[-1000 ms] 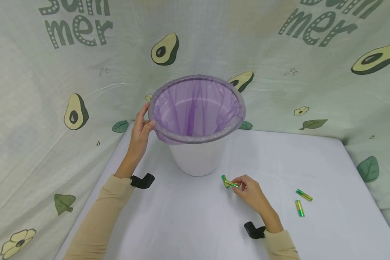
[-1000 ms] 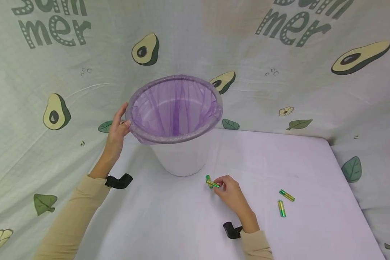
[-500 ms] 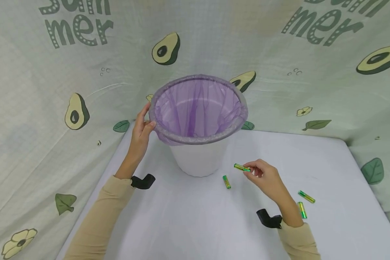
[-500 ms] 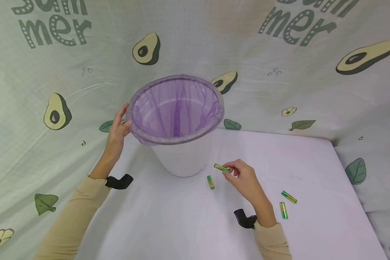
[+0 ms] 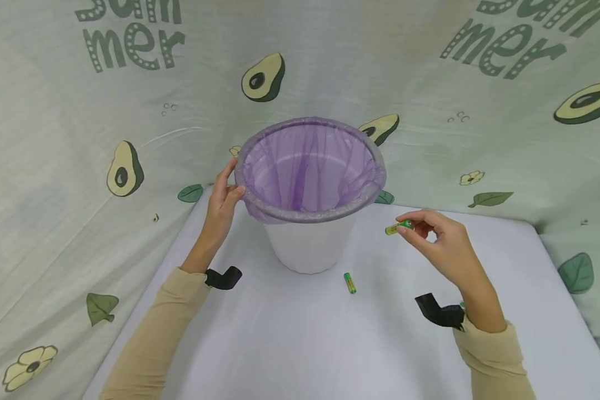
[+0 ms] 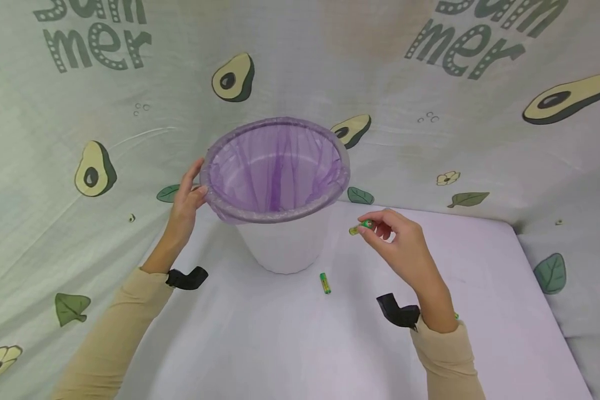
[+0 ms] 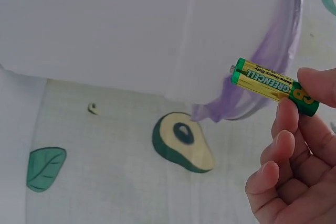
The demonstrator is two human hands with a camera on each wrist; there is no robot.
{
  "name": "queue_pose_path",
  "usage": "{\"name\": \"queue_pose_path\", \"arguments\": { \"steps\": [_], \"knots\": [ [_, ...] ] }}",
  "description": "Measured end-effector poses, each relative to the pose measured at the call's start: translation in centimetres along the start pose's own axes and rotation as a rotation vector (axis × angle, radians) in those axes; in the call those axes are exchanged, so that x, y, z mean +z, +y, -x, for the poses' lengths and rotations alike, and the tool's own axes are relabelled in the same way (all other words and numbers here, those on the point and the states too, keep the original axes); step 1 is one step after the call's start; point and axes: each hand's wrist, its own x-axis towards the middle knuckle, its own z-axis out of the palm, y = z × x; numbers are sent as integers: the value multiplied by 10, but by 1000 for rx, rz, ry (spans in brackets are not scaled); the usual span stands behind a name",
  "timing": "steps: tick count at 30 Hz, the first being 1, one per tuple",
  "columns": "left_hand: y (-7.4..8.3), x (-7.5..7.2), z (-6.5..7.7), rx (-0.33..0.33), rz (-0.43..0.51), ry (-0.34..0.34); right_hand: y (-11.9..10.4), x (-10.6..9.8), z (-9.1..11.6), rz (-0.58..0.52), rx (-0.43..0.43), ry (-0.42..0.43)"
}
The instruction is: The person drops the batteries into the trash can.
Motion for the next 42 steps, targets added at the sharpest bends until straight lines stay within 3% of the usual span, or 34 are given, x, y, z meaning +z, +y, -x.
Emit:
{"name": "queue_pose_path", "arguments": {
  "steps": [13, 19, 24, 30, 35, 42],
  "knots": [
    [0, 0, 1, -8, -20, -3, -37, -26, -54, -64, -60, 48],
    [0, -1, 3, -13, -17, 4, -53, -23, -80, -32, -47, -11],
    [0, -1, 3, -7, -3, -5, -61, -13, -99, 41, -115, -122],
    [2, 0, 3, -4, 0, -6, -74, 1, -123, 125, -142, -317],
    [2, 0, 3, -14, -4, -8, -87, 8, -144, 228, -222, -455],
    [3, -1, 3, -25, -28, -7, -106, 15, -174, 331, -220, -693]
  ]
}}
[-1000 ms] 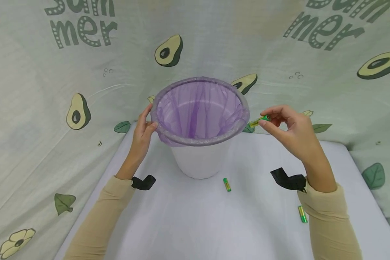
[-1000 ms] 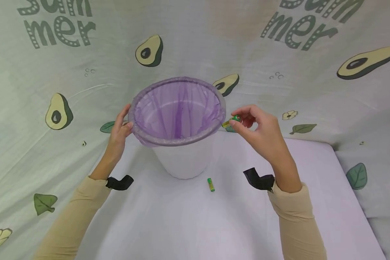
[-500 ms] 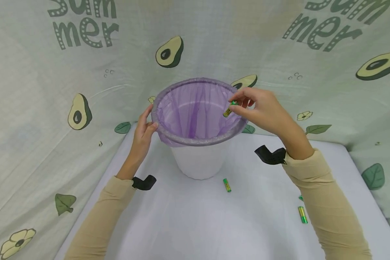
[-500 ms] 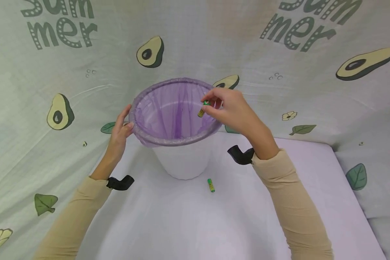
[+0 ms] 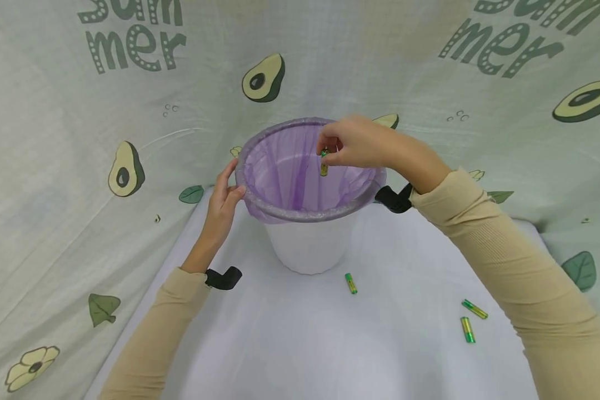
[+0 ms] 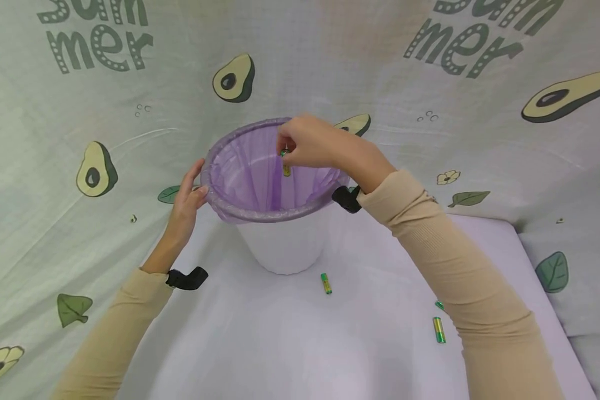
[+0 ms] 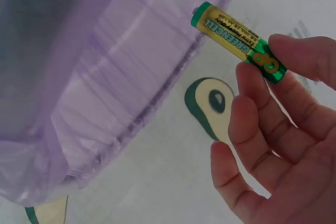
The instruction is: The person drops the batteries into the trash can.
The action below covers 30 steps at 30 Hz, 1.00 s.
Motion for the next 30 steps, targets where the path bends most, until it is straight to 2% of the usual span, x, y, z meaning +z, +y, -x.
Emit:
{"name": "queue_pose_path", "arguments": {
  "steps": [4, 8, 17, 22, 30],
  "knots": [
    [0, 0, -1, 3, -2, 0, -3, -6, -19, 44, 22, -137],
    [-1, -1, -1, 1, -3, 4, -5, -7, -38, 83, 53, -231],
    [0, -1, -1, -2, 6, 6, 1, 13, -77, 125, 138, -387],
    [1, -1, 0, -4, 2, 4, 1, 29, -90, 105, 148, -460],
    [3, -1, -1, 11, -19, -6, 8, 48, -96, 95, 226, -529]
  ]
}}
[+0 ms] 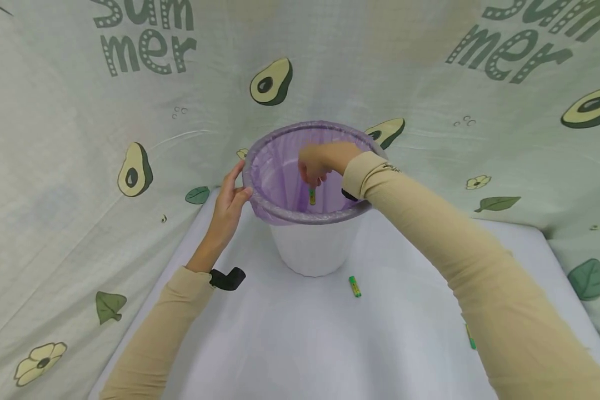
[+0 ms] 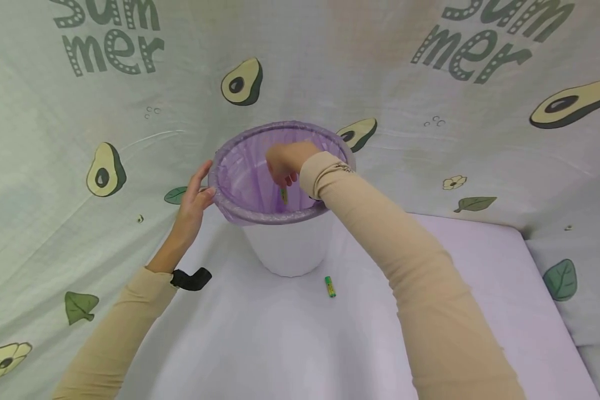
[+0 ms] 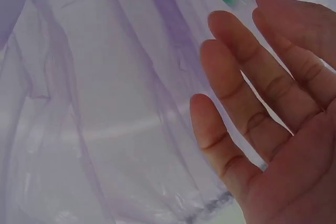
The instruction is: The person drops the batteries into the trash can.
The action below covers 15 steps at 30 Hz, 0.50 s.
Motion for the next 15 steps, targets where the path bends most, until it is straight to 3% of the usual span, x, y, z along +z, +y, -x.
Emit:
{"name": "queue_pose_path", "arguments": {
  "steps": [9, 15],
  "knots": [
    [0, 1, 0, 5, -9, 5, 3, 3, -3, -63, 41, -46],
    [0, 1, 0, -4, -13, 6, 5, -1, 4, -80, 8, -29]
  ]
}}
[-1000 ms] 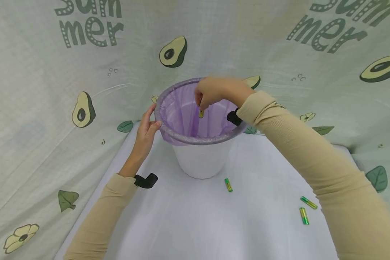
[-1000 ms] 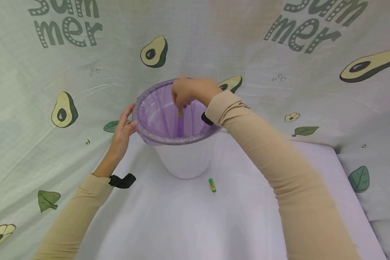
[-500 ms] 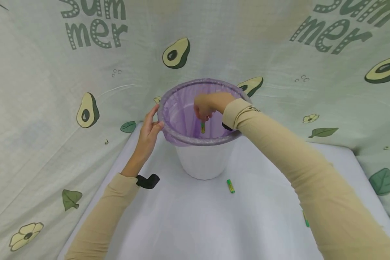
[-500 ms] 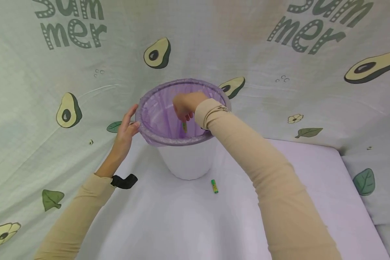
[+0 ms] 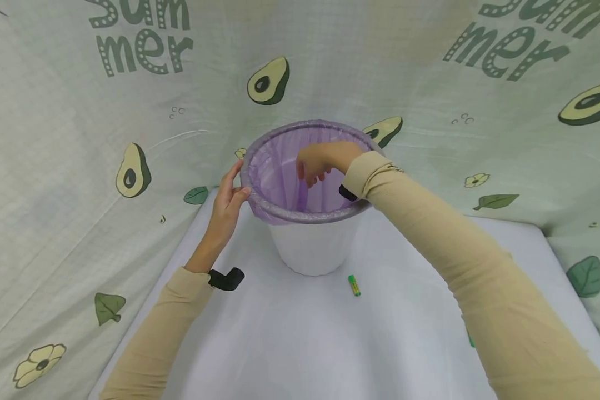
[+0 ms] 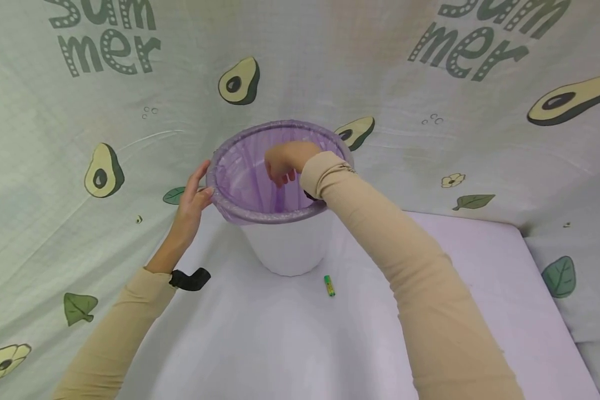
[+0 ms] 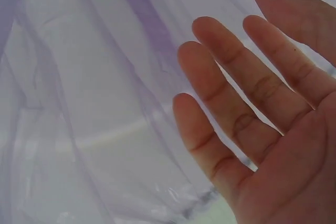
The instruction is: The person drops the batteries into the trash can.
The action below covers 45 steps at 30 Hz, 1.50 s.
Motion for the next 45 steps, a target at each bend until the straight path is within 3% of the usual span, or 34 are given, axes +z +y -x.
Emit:
{"name": "queue_pose_path", "arguments": {
  "steps": [11, 16, 19, 28, 33, 39, 45],
  "knots": [
    [0, 0, 0, -2, 13, 4, 10, -22, 56, -133, -202, 130],
    [0, 0, 0, -5, 16, 6, 20, -17, 88, -221, -253, 163],
    [0, 0, 1, -6, 33, 8, 29, -7, 105, -244, -286, 227],
    [-2, 1, -1, 8, 34, 3, 54, 47, 161, -261, -374, 426],
    [-1, 1, -2, 10, 41, -1, 68, 87, 177, -268, -423, 517],
    [0, 0, -1, -5, 43, 0, 80, 133, 172, -351, -362, 504],
    [-2, 1, 0, -3, 60, -5, 86, 180, 143, -473, -330, 424]
  ]
}}
